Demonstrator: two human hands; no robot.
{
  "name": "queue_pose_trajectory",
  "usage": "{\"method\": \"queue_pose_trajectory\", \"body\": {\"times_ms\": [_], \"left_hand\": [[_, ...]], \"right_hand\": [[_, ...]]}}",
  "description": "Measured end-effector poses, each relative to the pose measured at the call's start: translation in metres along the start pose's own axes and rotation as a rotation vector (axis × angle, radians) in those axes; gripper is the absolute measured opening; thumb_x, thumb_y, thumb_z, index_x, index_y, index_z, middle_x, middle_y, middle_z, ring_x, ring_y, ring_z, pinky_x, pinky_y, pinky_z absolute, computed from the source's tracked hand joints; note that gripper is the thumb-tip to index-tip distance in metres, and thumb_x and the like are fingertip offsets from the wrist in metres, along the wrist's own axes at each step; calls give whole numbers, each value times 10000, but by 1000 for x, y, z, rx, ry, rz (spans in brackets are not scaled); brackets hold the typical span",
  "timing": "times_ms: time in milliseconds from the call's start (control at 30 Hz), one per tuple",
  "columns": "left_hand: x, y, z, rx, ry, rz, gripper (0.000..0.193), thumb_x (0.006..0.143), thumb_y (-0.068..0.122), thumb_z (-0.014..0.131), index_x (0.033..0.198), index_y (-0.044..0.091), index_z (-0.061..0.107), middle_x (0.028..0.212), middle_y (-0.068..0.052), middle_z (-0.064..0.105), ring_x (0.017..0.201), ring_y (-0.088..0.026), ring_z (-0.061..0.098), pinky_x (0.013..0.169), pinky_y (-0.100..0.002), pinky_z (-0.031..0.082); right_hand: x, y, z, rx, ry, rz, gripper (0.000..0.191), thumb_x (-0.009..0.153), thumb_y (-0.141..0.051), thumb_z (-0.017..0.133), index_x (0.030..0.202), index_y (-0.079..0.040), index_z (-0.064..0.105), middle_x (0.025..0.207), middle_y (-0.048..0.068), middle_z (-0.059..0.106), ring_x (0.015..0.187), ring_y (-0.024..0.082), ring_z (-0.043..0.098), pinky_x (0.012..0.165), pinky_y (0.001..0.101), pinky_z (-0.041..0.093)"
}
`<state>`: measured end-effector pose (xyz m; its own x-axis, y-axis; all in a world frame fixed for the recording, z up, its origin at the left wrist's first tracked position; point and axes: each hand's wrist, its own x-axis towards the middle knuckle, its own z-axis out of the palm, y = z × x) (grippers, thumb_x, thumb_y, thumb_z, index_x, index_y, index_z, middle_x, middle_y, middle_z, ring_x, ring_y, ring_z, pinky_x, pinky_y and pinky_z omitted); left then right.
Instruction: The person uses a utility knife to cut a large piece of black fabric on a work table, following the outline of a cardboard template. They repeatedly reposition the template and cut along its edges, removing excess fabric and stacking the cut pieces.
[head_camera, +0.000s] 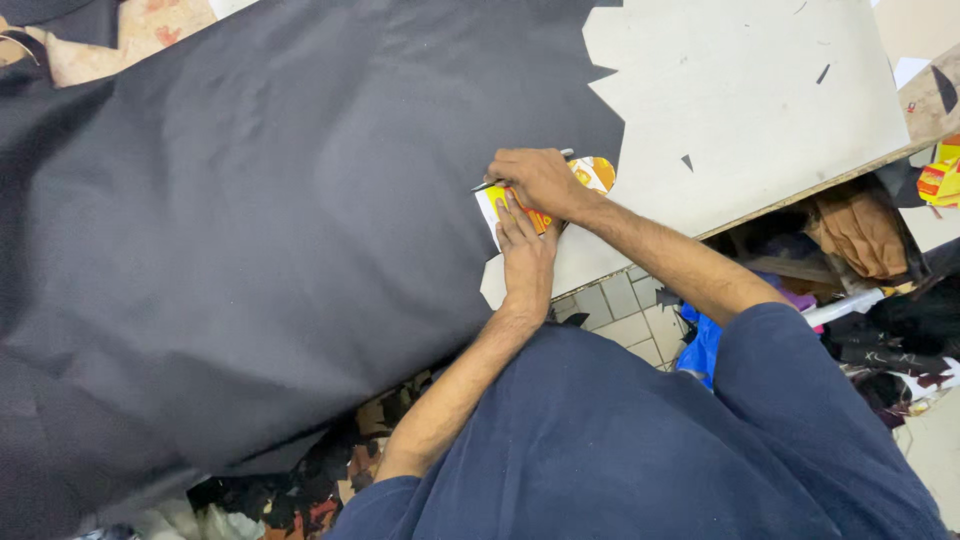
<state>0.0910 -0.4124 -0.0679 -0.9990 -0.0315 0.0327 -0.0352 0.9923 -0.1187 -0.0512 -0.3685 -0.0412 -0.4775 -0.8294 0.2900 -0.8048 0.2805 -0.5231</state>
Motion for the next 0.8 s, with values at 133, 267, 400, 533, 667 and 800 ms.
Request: {"method": "queue_pose_trajectory", "body": {"times_ms": [133,267,400,533,667,800], "left_hand": [[2,0,3,-10,18,-12,550,941,197,588,1483,263,521,1506,-387,398,1391,-545,415,1083,-511,477],[5,1,3,54,-57,-3,459,959,212,598,1417,191,574,1522,-354,425,1405,-527,425,1105,-501,477],[10,0,-4,102,-149,34,358,977,200,608,1333,167,628,1534,-365,416,1412,-523,432,1113,-484,483],[17,-2,-13,171,-61,27,525,947,151,602,1450,276,522,1436,-350,503,1333,-497,514,999,-432,538],[29,0,-19,288,-87,50,872,875,13,619,1566,450,317,1256,-300,590,1153,-422,627,970,-406,557],[48,7,-18,395,-189,113,978,855,-27,630,1615,450,240,1087,-254,636,1013,-363,691,951,-460,600]], "right_hand": [[0,2,4,-100,-14,-47,147,844,-75,694,990,-91,691,904,24,619,833,241,644,682,390,514],[-1,0,10,-227,-7,-65,148,843,-128,717,983,-105,672,918,15,609,829,224,637,694,399,513],[-7,4,9,-307,9,-112,200,802,-171,727,987,-119,672,905,18,603,810,220,619,672,390,489],[-24,24,-9,-365,30,-133,214,837,-174,722,1039,-117,679,931,3,609,827,199,613,670,365,466],[-51,53,-42,-437,13,-122,235,853,-151,723,1083,-108,702,935,-1,604,832,198,606,676,366,461],[-73,69,-64,-463,4,-25,212,872,-91,708,1082,-116,722,906,14,586,814,208,597,681,371,469]]}}
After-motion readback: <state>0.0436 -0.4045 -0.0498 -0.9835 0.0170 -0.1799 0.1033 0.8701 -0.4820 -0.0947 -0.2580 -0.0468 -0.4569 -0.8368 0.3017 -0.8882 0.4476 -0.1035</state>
